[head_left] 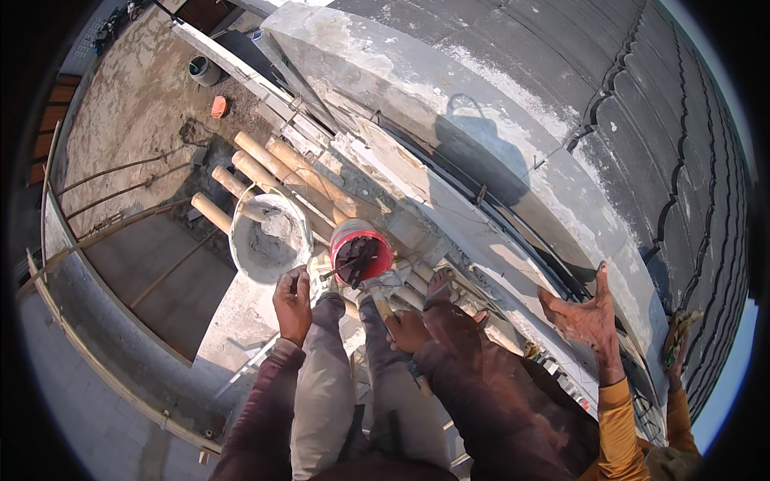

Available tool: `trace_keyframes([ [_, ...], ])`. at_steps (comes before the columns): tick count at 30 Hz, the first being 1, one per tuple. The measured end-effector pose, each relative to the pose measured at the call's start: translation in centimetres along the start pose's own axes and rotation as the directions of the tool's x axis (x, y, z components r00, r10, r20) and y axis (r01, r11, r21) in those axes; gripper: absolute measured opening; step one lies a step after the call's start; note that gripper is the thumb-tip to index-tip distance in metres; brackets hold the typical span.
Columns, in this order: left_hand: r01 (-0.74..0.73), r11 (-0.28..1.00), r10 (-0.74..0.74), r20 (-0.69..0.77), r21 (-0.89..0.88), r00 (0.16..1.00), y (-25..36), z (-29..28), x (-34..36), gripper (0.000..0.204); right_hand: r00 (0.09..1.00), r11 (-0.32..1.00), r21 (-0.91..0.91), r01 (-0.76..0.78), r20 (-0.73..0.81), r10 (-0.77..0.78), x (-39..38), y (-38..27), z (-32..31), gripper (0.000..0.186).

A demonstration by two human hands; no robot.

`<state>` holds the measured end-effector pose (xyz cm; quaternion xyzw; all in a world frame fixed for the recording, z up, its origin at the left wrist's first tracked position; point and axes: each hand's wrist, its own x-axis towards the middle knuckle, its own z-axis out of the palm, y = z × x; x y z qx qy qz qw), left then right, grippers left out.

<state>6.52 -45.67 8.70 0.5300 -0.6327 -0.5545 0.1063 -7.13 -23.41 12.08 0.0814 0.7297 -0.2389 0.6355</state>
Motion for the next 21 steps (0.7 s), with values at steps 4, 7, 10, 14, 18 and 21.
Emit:
trace_keyframes([
  [4, 0.231, 0.968, -0.239, 0.072, 0.102, 0.968, -4.1, -3.4, -7.8, 0.022, 0.999, 0.998, 0.064, 0.021, 0.032, -0.023, 12.6, 1.6, 2.8, 0.039],
  [7, 0.293, 0.948, -0.308, 0.129, 0.121, 0.943, -4.5, -3.4, -9.6, 0.027, 0.999, 0.985, 0.171, 0.024, 0.028, -0.03, 20.7, 3.4, 4.8, 0.037],
  [10, 0.298, 0.942, -0.322, 0.163, 0.155, 0.933, -4.4, -2.6, -9.8, 0.029, 0.995, 0.999, -0.018, 0.044, -0.085, -0.045, 24.5, 3.0, 5.8, 0.035],
  [14, 0.271, 0.959, -0.284, 0.219, 0.086, 0.933, -4.2, -1.3, -9.2, 0.028, 0.961, 0.88, -0.469, 0.08, -0.198, -0.193, 23.4, 3.3, 3.8, 0.033],
  [18, 0.163, 0.986, -0.165, 0.266, 0.031, 0.95, -0.8, 0.8, -8.2, 0.02, 0.964, 0.814, -0.539, 0.216, -0.015, -0.266, 11.2, -3.4, -1.1, 0.033],
  [21, 0.204, 0.967, -0.16, 0.261, -0.15, 0.952, 4.9, 2.9, -7.4, 0.019, 0.741, 0.651, -0.364, 0.666, 0.222, -0.634, -2.4, -12.2, -7.4, 0.029],
])
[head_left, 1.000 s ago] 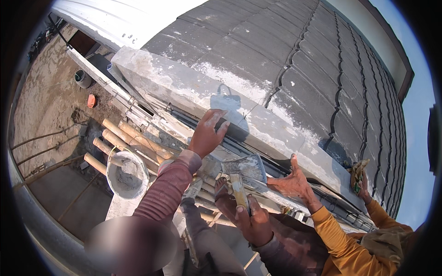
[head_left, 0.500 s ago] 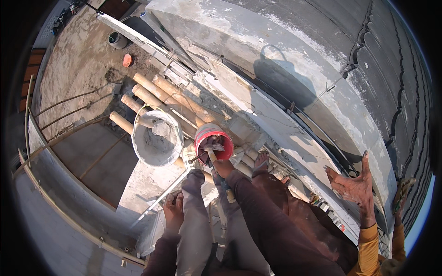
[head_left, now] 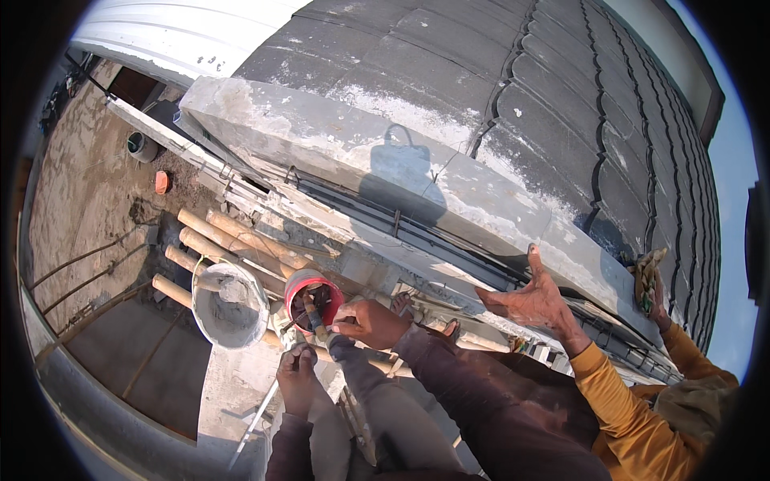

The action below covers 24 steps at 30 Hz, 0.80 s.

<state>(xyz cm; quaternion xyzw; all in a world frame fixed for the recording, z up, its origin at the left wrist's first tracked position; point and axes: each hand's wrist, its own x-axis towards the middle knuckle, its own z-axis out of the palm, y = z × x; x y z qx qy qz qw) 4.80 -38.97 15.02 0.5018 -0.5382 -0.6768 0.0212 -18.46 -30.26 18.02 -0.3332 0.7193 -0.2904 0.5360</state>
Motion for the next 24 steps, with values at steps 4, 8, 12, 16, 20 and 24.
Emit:
trace_keyframes([
  [4, -0.087, 0.996, 0.087, 0.059, 0.0, 0.995, 1.2, 1.9, 0.5, 0.021, 0.565, 0.94, -0.336, -0.059, -0.788, -0.246, -3.1, -9.6, -16.6, 0.01],
  [8, -0.139, 0.99, 0.139, 0.138, -0.006, 0.981, 4.3, 3.3, 0.3, 0.015, 0.766, 0.493, -0.833, -0.253, -0.483, -0.423, -2.6, -5.1, -25.9, 0.015],
  [12, -0.182, 0.983, 0.183, 0.08, -0.008, 0.98, 2.8, 2.3, -0.3, 0.015, 0.881, 0.414, -0.898, -0.145, -0.308, -0.358, -1.4, -3.1, -27.0, 0.017],
  [16, -0.185, 0.982, 0.182, 0.077, 0.029, 0.98, 4.2, 2.8, -0.6, 0.016, 0.922, 0.348, -0.912, -0.216, -0.308, -0.235, -0.1, -3.8, -27.0, 0.017],
  [20, -0.482, 0.87, 0.472, 0.112, 0.101, 0.875, 8.2, 9.4, 2.0, 0.026, 0.932, 0.232, -0.957, -0.174, -0.236, -0.274, 1.3, -3.8, -27.4, 0.014],
  [24, -0.32, 0.946, 0.318, -0.052, -0.044, 0.947, 13.4, 18.6, 3.6, 0.047, 0.926, 0.493, -0.855, -0.16, -0.303, -0.225, 1.4, -3.6, -28.4, 0.015],
])
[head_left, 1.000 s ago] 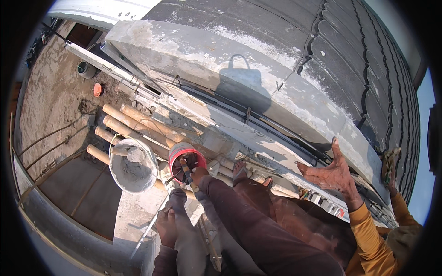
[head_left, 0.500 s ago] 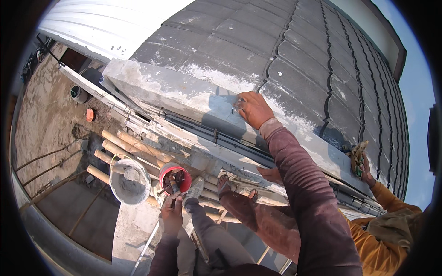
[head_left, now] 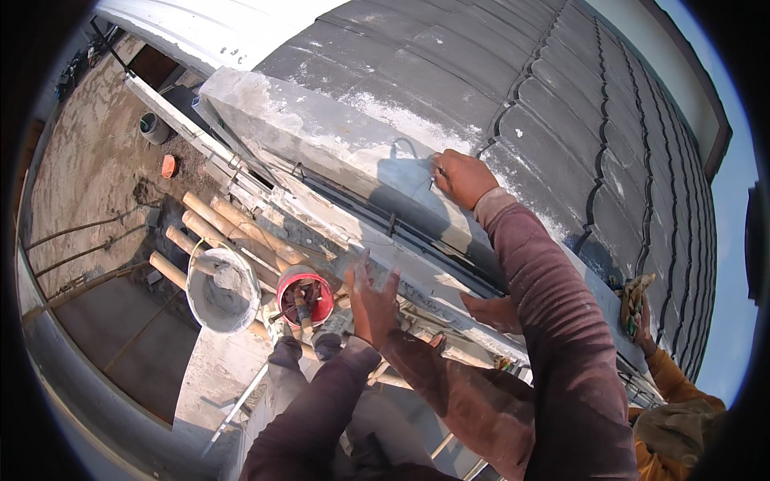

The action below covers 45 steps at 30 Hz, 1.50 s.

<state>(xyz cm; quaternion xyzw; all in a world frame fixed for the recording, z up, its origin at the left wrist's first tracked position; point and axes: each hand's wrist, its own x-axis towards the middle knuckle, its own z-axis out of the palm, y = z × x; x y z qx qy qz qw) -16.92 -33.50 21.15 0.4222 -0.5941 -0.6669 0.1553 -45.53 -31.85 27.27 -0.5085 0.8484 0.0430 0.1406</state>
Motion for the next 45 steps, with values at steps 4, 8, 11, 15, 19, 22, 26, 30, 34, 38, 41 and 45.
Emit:
trace_keyframes([
  [4, -0.064, 0.992, 0.078, -0.132, 0.108, 0.988, -1.8, 1.7, 2.6, 0.047, 0.983, 0.989, 0.143, -0.043, 0.181, 0.016, 0.5, -1.1, -3.8, 0.016],
  [8, -0.173, 0.971, 0.184, -0.056, 0.163, 0.981, -4.2, 1.8, 3.0, 0.033, 0.972, 0.968, 0.241, -0.076, 0.234, 0.018, 0.8, -0.6, -4.6, 0.023],
  [11, -0.204, 0.952, 0.223, -0.061, 0.23, 0.973, -5.0, 2.1, 4.0, 0.024, 0.982, 0.971, 0.236, -0.046, 0.189, 0.001, 1.9, -0.8, -4.2, 0.025],
  [15, -0.348, 0.902, 0.371, -0.05, 0.256, 0.927, -5.5, 1.9, 5.0, 0.02, 0.993, 0.975, 0.215, 0.048, 0.098, -0.071, 3.9, -2.8, -4.3, 0.027],
  [19, -0.397, 0.859, 0.411, 0.027, 0.323, 0.911, -5.3, 0.6, 5.0, 0.023, 0.954, 0.952, 0.287, 0.106, 0.242, -0.179, 3.7, -7.6, -8.4, 0.019],
  [22, -0.382, 0.893, 0.398, -0.02, 0.238, 0.917, -6.2, 0.6, 4.6, 0.027, 0.888, 0.875, 0.309, 0.373, 0.157, -0.433, 1.4, -10.3, -11.8, 0.022],
  [26, -0.339, 0.931, 0.349, -0.056, 0.138, 0.936, -5.8, 1.0, 4.7, 0.029, 0.917, 0.905, 0.162, 0.393, 0.003, -0.399, 0.4, -9.9, -11.6, 0.02],
  [30, -0.371, 0.895, 0.396, -0.057, 0.25, 0.917, -5.4, 0.3, 5.1, 0.032, 0.971, 0.971, 0.176, 0.161, 0.149, -0.188, 1.0, -6.2, -11.9, 0.019],
  [34, -0.456, 0.826, 0.499, -0.055, 0.33, 0.865, -4.1, -0.7, 6.0, 0.038, 0.974, 0.971, 0.234, 0.039, 0.209, -0.089, 0.9, -3.6, -10.5, 0.021],
  [38, -0.455, 0.857, 0.471, -0.01, 0.241, 0.882, -4.1, -0.3, 6.8, 0.04, 0.978, 0.978, 0.184, -0.098, 0.202, 0.06, 1.5, 0.7, -7.4, 0.022],
  [41, -0.443, 0.868, 0.453, 0.011, 0.224, 0.892, -3.7, 0.0, 6.9, 0.039, 0.972, 0.954, 0.222, -0.203, 0.162, 0.169, 0.7, 3.2, -4.3, 0.022],
  [45, -0.434, 0.869, 0.443, 0.018, 0.237, 0.896, -3.6, -0.8, 7.0, 0.04, 0.926, 0.921, 0.178, -0.347, 0.217, 0.307, -0.7, 2.1, -3.0, 0.019],
])
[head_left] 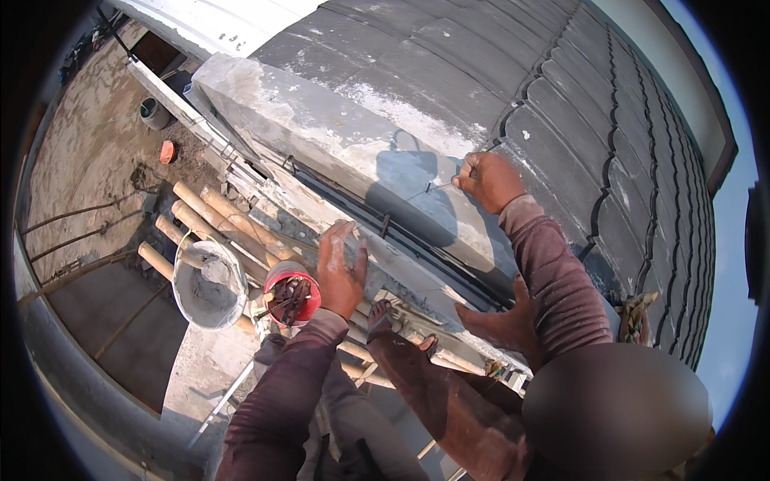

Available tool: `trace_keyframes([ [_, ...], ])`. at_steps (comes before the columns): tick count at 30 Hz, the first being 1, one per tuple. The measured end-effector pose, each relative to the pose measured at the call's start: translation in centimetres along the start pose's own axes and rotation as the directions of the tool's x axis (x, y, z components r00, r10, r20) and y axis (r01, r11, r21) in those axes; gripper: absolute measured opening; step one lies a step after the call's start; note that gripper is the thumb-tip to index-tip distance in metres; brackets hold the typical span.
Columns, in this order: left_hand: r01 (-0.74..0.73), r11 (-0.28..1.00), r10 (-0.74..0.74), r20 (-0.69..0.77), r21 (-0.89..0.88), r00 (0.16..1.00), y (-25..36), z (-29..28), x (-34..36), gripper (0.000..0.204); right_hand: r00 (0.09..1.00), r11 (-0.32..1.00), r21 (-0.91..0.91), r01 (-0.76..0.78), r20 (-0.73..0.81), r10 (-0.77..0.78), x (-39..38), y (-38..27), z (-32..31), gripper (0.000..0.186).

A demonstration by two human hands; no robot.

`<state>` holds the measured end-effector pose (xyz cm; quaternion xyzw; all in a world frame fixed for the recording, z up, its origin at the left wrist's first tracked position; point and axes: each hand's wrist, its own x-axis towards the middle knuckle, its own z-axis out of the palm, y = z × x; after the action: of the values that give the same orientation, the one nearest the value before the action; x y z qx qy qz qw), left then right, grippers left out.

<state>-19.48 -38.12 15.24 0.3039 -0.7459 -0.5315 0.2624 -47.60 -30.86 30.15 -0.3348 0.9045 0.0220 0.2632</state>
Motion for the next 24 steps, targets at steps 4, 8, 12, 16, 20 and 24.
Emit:
trace_keyframes([
  [4, 0.011, 1.0, -0.011, -0.015, -0.017, 1.0, 0.2, -0.1, 0.0, 0.04, 1.0, 0.997, -0.08, -0.016, -0.015, 0.015, -3.7, -1.6, 1.6, 0.011],
  [8, 0.009, 1.0, -0.009, -0.021, 0.013, 1.0, 0.0, -0.1, 0.4, 0.037, 0.978, 0.964, -0.215, 0.159, -0.099, -0.184, -5.8, -4.7, 5.1, 0.01],
  [12, 0.051, 0.998, -0.051, -0.009, 0.031, 0.999, -0.1, -0.8, 0.8, 0.035, 0.949, 0.847, -0.43, 0.313, 0.094, -0.302, -1.8, -11.0, 4.9, 0.012],
  [16, 0.011, 1.0, -0.011, 0.018, 0.026, 1.0, 0.1, -0.7, 0.5, 0.035, 0.932, 0.7, -0.661, 0.273, 0.002, -0.362, 2.4, -10.7, 0.5, 0.012],
  [20, 0.033, 0.999, -0.035, 0.056, 0.036, 0.998, 0.4, -1.9, -0.7, 0.037, 0.999, 0.854, -0.519, -0.047, -0.004, 0.052, 0.5, -4.7, 0.1, 0.018],
  [24, 0.105, 0.994, -0.105, 0.077, 0.001, 0.991, -0.7, -5.0, -4.0, 0.038, 0.991, 0.883, -0.45, 0.132, 0.039, -0.128, -4.3, -7.7, 4.1, 0.014],
])
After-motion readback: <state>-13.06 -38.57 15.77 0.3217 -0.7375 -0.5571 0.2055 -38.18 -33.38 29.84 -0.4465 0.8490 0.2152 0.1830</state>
